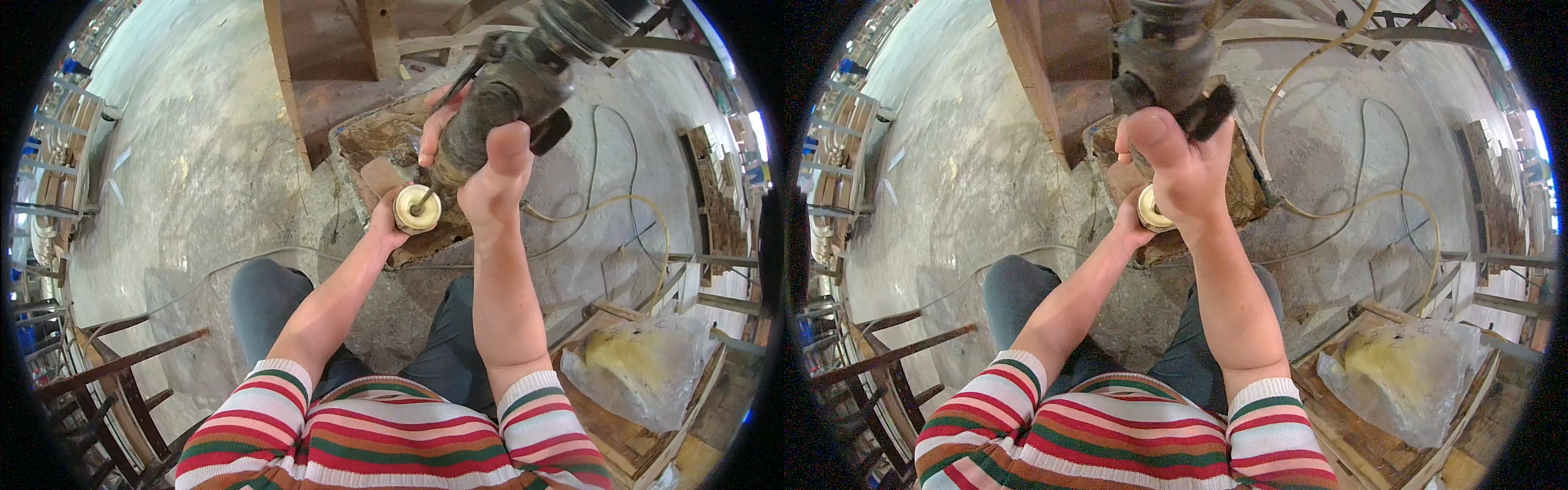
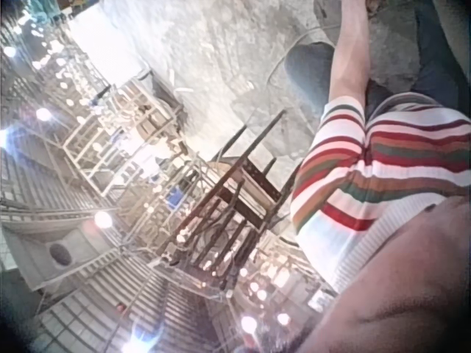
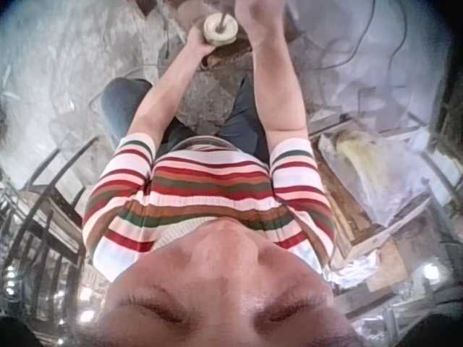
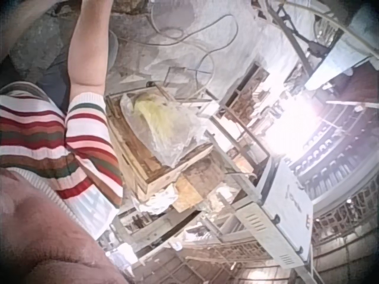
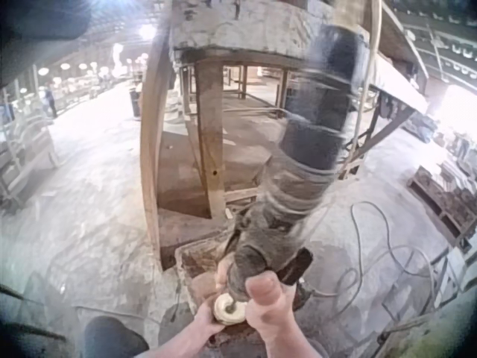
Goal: The person applies a liquid finish to wooden chair frames using a brush. They then walk to a mixing station, pour a yellow liquid into a container, and use a drill with a mixing attachment to blend the mixture.
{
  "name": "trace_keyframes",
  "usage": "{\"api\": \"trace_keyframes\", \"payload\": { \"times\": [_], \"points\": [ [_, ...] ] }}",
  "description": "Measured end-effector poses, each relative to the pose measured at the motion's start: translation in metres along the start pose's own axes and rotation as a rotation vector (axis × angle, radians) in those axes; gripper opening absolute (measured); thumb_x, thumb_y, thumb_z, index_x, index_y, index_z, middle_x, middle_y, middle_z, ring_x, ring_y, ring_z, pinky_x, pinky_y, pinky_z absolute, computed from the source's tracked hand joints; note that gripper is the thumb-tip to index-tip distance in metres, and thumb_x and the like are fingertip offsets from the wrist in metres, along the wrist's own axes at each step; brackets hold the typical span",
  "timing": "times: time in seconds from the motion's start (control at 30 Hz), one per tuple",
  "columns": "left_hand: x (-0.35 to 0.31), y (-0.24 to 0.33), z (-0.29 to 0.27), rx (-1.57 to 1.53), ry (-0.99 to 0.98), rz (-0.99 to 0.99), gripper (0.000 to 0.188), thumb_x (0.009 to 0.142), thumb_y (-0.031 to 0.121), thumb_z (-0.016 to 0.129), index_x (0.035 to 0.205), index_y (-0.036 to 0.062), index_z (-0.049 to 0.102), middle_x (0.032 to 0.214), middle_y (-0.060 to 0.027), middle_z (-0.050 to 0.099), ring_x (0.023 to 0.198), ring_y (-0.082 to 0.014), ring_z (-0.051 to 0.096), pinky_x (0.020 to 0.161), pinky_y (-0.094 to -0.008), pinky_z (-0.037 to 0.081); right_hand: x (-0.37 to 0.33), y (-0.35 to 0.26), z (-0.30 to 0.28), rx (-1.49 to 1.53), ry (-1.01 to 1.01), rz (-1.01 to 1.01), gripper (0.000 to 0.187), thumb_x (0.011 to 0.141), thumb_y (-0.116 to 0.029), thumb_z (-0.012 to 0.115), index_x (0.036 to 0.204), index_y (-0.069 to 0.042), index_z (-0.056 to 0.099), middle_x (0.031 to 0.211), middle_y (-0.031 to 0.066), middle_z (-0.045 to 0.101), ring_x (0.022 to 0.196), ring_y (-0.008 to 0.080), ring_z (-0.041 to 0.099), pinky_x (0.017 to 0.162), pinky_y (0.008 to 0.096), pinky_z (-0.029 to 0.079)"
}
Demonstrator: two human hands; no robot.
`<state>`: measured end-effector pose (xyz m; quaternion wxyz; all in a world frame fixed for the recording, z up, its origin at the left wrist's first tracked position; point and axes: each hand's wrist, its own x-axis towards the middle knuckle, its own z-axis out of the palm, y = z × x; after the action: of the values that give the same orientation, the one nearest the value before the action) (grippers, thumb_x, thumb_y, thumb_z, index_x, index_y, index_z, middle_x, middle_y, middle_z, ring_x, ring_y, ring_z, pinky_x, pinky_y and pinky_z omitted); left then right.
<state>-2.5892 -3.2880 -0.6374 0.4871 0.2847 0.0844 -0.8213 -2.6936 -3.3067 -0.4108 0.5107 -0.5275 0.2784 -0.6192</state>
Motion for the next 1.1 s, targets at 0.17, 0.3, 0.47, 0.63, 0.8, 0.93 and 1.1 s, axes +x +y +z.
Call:
{"api": "trace_keyframes", "payload": {
  "times": [0.17,0.3,0.47,0.63,0.8,0.93,1.1],
  "points": [
    [0.003,-0.002,0.000,0.004,-0.026,0.012,0.027,0.087,0.032,0.045,0.106,0.0146,0.053,0.108,-0.0090,0.055,0.098,-0.0316,0.054,0.077,-0.0592,0.044,-0.001,0.005,-0.003,0.049,0.016,0.031,0.085,0.061,-0.075,0.054,0.095,0.002,0.051,0.067,0.0124,0.055,0.054,0.0188,0.052,0.050,0.0283,0.041],
    [0.005,0.004,-0.004,-0.039,-0.039,0.021,0.026,0.088,0.030,0.045,0.105,0.0129,0.053,0.106,-0.0086,0.056,0.097,-0.0303,0.055,0.077,-0.0591,0.045,0.001,0.001,0.001,0.065,0.005,-0.004,0.084,0.061,-0.072,0.057,0.097,0.003,0.050,0.068,0.0137,0.055,0.053,0.0207,0.052,0.050,0.0295,0.042],
    [0.004,-0.001,0.000,0.037,-0.025,0.015,0.026,0.089,0.028,0.043,0.105,0.0107,0.054,0.105,-0.0084,0.056,0.096,-0.0279,0.055,0.080,-0.0523,0.046,0.000,0.012,-0.008,0.086,-0.037,-0.034,0.077,0.069,-0.070,0.047,0.096,0.003,0.049,0.068,0.0147,0.054,0.050,0.0217,0.052,0.049,0.0320,0.042],
    [0.003,0.001,-0.002,0.003,0.002,0.029,0.028,0.089,0.029,0.042,0.105,0.0106,0.054,0.106,-0.0087,0.057,0.099,-0.0281,0.054,0.083,-0.0515,0.045,0.000,0.007,-0.003,-0.019,-0.020,-0.087,0.076,0.072,-0.068,0.043,0.092,0.005,0.048,0.058,0.0119,0.053,0.050,0.0208,0.051,0.049,0.0308,0.041],
    [0.002,0.001,-0.003,0.019,-0.002,0.010,0.028,0.090,0.031,0.041,0.105,0.0110,0.053,0.109,-0.0104,0.055,0.101,-0.0298,0.053,0.083,-0.0553,0.044,-0.002,0.003,-0.001,-0.057,-0.004,-0.041,0.076,0.072,-0.067,0.043,0.091,0.006,0.048,0.057,0.0118,0.053,0.050,0.0206,0.051,0.049,0.0302,0.042],
    [-0.001,0.000,0.001,0.043,-0.051,-0.014,0.029,0.089,0.032,0.041,0.106,0.0115,0.053,0.108,-0.0107,0.056,0.100,-0.0295,0.054,0.080,-0.0555,0.045,-0.002,0.002,-0.002,-0.044,-0.016,0.005,0.080,0.069,-0.070,0.045,0.092,0.006,0.048,0.057,0.0119,0.052,0.051,0.0207,0.051,0.049,0.0296,0.042],
    [-0.004,0.003,0.004,0.146,-0.015,-0.164,0.030,0.090,0.032,0.040,0.106,0.0106,0.053,0.107,-0.0104,0.056,0.096,-0.0288,0.056,0.077,-0.0558,0.047,-0.002,0.002,-0.004,-0.019,-0.035,0.039,0.086,0.066,-0.075,0.046,0.093,0.006,0.048,0.058,0.0123,0.052,0.052,0.0209,0.051,0.049,0.0295,0.042]
  ]
}}
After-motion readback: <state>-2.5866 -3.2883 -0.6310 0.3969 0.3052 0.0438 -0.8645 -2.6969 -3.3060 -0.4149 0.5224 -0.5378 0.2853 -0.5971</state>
